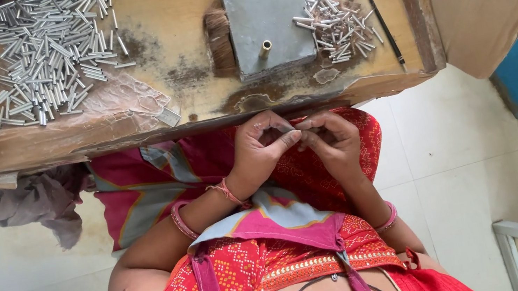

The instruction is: Assembling or inspecting small metal pins by inserting them into a metal jig on a workbench.

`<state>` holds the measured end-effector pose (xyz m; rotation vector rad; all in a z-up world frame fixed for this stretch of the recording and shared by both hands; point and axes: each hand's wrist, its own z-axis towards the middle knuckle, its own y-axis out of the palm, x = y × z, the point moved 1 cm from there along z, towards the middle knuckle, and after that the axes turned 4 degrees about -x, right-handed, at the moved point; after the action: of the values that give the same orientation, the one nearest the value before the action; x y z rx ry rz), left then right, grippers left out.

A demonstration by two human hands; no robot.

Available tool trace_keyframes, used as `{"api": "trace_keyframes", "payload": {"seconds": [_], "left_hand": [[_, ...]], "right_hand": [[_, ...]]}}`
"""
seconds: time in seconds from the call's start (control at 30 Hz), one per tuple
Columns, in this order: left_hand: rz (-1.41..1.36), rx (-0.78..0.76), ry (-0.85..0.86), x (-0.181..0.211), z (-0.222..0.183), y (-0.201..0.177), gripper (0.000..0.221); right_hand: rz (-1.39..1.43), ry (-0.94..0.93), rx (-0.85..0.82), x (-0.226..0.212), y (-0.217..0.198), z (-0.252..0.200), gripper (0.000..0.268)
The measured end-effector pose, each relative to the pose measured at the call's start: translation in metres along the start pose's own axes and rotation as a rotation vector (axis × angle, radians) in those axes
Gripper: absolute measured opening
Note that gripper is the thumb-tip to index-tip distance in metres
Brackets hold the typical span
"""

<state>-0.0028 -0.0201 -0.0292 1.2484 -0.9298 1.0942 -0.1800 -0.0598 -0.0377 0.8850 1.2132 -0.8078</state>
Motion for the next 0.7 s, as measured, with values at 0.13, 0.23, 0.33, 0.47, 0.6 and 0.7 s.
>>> {"api": "trace_keyframes", "payload": {"seconds": [0.13, 0.23, 0.33, 0.47, 0.6, 0.7], "left_hand": [[0.035, -0.01, -0.006, 0.0, 0.001, 0.002, 0.011], [0.055, -0.021, -0.017, 0.002, 0.002, 0.006, 0.01], [0.043, -0.022, -0.049, 0.003, 0.002, 0.007, 0.008], [0.108, -0.002, -0.027, 0.001, 0.0, 0.007, 0.007], [0.105, 0.001, -0.046, 0.005, 0.001, 0.009, 0.007], [0.141, -0.012, -0.025, 0.023, 0.004, 0.013, 0.01]], "right_hand": [[0.064, 0.043, 0.021, 0.019, -0.01, -0.001, 0.014], [0.048, 0.043, -0.005, 0.031, -0.017, -0.001, 0.012], [0.122, 0.067, -0.032, 0.039, -0.022, 0.0, 0.011], [0.216, 0.093, -0.064, 0.036, -0.023, 0.0, 0.01], [0.34, 0.11, -0.045, 0.031, -0.022, -0.001, 0.009], [0.358, 0.074, -0.013, 0.021, -0.022, -0.004, 0.011]]}}
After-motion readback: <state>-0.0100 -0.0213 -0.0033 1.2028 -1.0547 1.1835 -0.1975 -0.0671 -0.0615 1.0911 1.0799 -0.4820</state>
